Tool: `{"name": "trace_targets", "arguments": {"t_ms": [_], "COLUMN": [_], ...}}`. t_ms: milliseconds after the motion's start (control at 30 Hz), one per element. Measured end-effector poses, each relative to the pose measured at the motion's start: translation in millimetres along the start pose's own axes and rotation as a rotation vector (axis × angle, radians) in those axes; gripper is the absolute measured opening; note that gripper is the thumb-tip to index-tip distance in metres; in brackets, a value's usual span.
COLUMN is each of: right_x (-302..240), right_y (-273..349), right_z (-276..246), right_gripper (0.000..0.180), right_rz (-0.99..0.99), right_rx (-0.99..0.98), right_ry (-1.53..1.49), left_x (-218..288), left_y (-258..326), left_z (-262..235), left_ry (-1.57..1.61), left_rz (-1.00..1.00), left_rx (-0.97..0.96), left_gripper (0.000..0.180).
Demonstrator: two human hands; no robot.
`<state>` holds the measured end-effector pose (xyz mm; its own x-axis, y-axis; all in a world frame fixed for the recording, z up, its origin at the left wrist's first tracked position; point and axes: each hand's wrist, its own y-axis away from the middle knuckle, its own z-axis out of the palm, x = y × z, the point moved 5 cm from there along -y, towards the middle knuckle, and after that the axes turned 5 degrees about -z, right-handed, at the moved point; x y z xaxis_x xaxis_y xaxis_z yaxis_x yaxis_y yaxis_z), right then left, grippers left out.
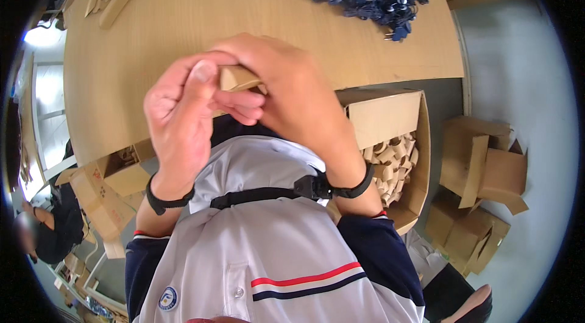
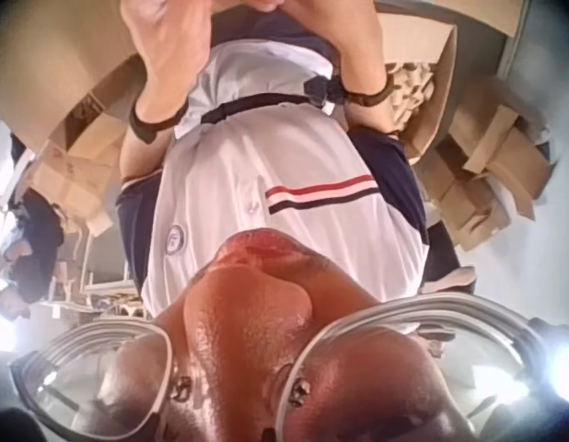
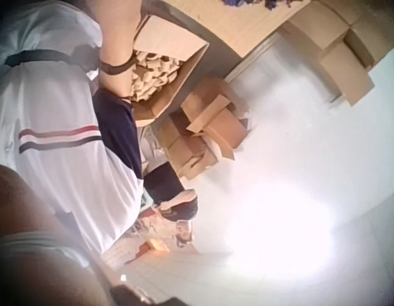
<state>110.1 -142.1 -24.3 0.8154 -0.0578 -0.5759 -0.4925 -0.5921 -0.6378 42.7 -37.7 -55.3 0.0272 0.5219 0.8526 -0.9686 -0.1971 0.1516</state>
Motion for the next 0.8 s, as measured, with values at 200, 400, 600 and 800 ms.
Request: {"name": "trace_targets", "arguments": {"t_ms": [200, 400, 600, 800], "right_x": [27, 16, 22, 36], "right_y": [40, 33, 41, 53], "right_z": [4, 17, 27, 11], "right_gripper": [0.037, 0.079, 0.070, 0.070], "right_rz": [0.791, 0.316, 0.455, 0.657], "right_rx": [-0.645, -0.945, -1.064, -0.650], "right_ry": [-0.726, -1.024, -1.159, -1.216], "left_x": [21, 25, 20, 15], "left_y": [0, -23, -26, -23], "left_z": [-2, 12, 22, 19], "left_ry": [-0.549, -0.512, -0.517, -0.601], "left_rz": [-0.195, -0.124, -0.185, -0.150], "left_rx": [-0.292, -0.753, -0.879, -0.909], "left_gripper": [0.030, 0.017, 0.010, 0.015]}}
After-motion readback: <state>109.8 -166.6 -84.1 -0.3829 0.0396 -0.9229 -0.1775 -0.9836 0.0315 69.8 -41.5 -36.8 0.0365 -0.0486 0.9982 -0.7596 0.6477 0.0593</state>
